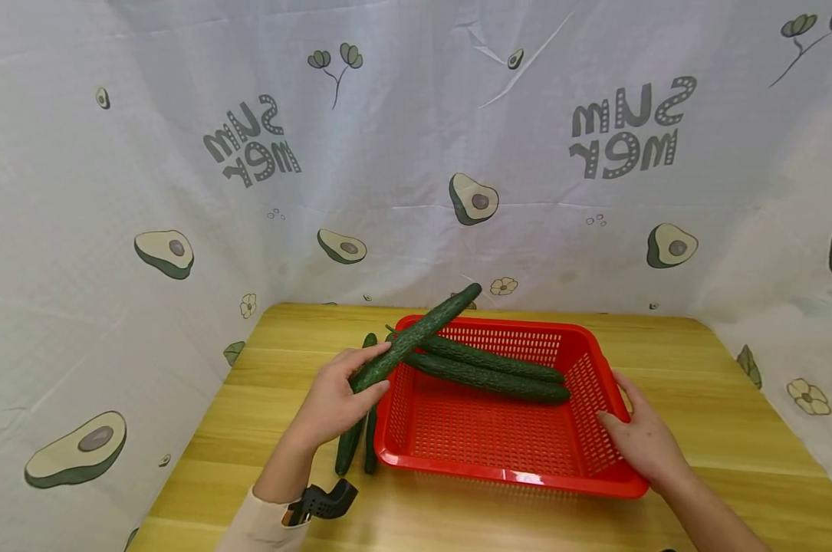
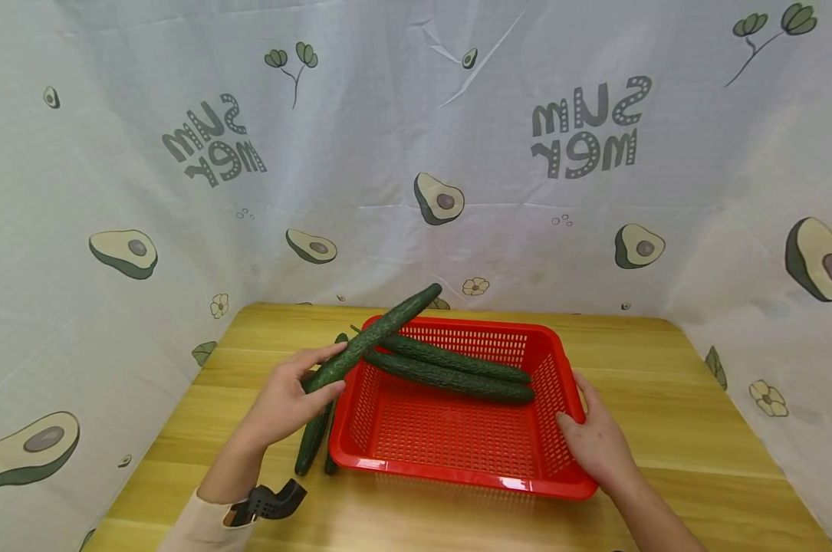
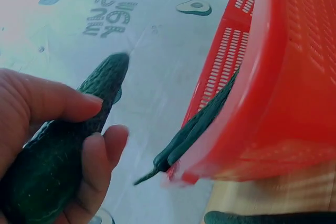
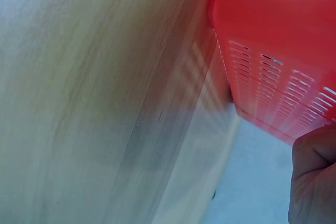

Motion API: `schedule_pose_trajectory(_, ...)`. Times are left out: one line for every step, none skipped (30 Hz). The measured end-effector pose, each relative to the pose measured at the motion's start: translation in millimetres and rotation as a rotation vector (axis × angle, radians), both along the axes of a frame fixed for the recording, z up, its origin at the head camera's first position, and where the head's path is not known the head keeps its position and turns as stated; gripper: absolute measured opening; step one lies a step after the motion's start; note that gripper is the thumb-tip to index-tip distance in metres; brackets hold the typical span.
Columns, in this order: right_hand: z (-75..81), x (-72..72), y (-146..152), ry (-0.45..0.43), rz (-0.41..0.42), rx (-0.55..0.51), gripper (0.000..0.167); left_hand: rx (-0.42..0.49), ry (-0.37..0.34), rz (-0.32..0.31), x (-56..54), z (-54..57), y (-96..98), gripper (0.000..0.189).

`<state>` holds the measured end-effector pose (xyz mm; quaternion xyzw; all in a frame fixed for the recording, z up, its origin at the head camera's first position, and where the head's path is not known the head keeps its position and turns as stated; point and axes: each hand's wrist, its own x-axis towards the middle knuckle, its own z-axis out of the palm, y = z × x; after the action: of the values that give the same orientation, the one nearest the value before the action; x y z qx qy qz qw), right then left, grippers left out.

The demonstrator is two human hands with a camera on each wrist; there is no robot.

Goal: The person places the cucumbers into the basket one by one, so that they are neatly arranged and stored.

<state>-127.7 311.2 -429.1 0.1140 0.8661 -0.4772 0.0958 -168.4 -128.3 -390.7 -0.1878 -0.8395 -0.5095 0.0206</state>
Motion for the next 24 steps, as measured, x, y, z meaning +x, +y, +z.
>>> schedule_pose_trajectory(-0.1,-0.2,0,0.0,0.0,-0.001,0.078,-0.017,0.005,-0.011,-0.6,0.8,2.7,0.056)
schedule_pose_trajectory(-0.1,-0.4,0,0.001,-0.001,-0.001,0.077,-0.035,0.011,-0.02,-1.1,1.5,5.5,0.055)
schedule_pose_trajectory(-0.1,-0.6,0,0.0,-0.002,-0.002,0.077,-0.054,0.017,-0.03,-1.8,1.9,8.3,0.055)
schedule_pose_trajectory(-0.3,-0.5,0,-0.002,-0.003,-0.004,0.077,-0.069,0.019,-0.042,-2.5,2.0,11.0,0.054)
schedule_pose_trajectory(-0.2,-0.6,0,-0.002,-0.003,-0.006,0.077,-0.086,0.023,-0.052,-3.2,1.9,13.7,0.054)
schedule_pose_trajectory(-0.1,-0.8,1,-0.002,-0.003,-0.006,0.077,-0.109,0.029,-0.06,-3.9,2.0,16.3,0.054)
schedule_pose_trajectory(0.2,-0.8,0,0.0,-0.001,-0.008,0.076,-0.136,0.037,-0.066,-4.6,1.8,18.8,0.053)
schedule_pose_trajectory(0.3,-0.7,0,-0.001,-0.002,-0.008,0.076,-0.158,0.043,-0.076,-5.4,1.6,21.1,0.052)
schedule_pose_trajectory(0.5,-0.7,0,-0.002,-0.002,-0.009,0.076,-0.18,0.049,-0.089,-6.4,1.2,23.3,0.051)
schedule_pose_trajectory(0.8,-0.8,0,-0.002,-0.002,-0.009,0.076,-0.205,0.057,-0.099,-7.3,1.0,25.2,0.05)
schedule_pose_trajectory(1.0,-0.8,0,-0.002,-0.002,-0.009,0.076,-0.23,0.068,-0.116,-8.7,1.1,27.1,0.049)
schedule_pose_trajectory(1.3,-0.7,0,-0.001,-0.001,-0.009,0.076,-0.259,0.081,-0.134,-10.4,1.4,29.1,0.047)
schedule_pose_trajectory(1.5,-0.6,0,-0.002,-0.001,-0.01,0.076,-0.28,0.088,-0.159,-12.5,2.0,31.2,0.046)
schedule_pose_trajectory(1.6,-0.5,0,-0.002,-0.001,-0.008,0.076,-0.304,0.096,-0.186,-14.9,2.9,33.6,0.045)
schedule_pose_trajectory(1.7,-0.4,0,-0.003,-0.001,-0.01,0.076,-0.33,0.102,-0.212,-17.6,4.1,36.2,0.044)
schedule_pose_trajectory(1.9,-0.4,0,-0.003,0.0,-0.01,0.076,-0.362,0.118,-0.235,-20.8,5.4,39.1,0.043)
schedule_pose_trajectory(2.0,-0.1,0,-0.002,-0.001,-0.009,0.077,-0.393,0.13,-0.262,-24.0,6.9,42.2,0.042)
schedule_pose_trajectory(2.0,-0.1,0,-0.001,0.0,-0.009,0.076,-0.429,0.142,-0.285,-27.3,8.7,45.6,0.042)
schedule_pose_trajectory(2.1,0.0,0,0.0,0.0,-0.009,0.077,-0.465,0.154,-0.308,-30.5,10.8,49.5,0.041)
schedule_pose_trajectory(1.9,0.0,0,0.001,0.0,-0.01,0.077,-0.507,0.172,-0.326,-33.5,12.9,53.7,0.041)
schedule_pose_trajectory(1.7,0.2,0,0.003,0.0,-0.01,0.077,-0.544,0.185,-0.345,-36.4,14.7,58.2,0.04)
schedule_pose_trajectory(1.4,0.3,0,0.004,0.0,-0.008,0.077,-0.582,0.198,-0.362,-39.3,16.5,63.3,0.04)
schedule_pose_trajectory(1.2,0.4,0,0.004,-0.001,-0.008,0.077,-0.613,0.199,-0.38,-41.6,18.8,68.6,0.04)
schedule_pose_trajectory(1.0,0.1,1,0.003,0.0,-0.008,0.077,-0.637,0.2,-0.397,-43.9,20.7,74.1,0.04)
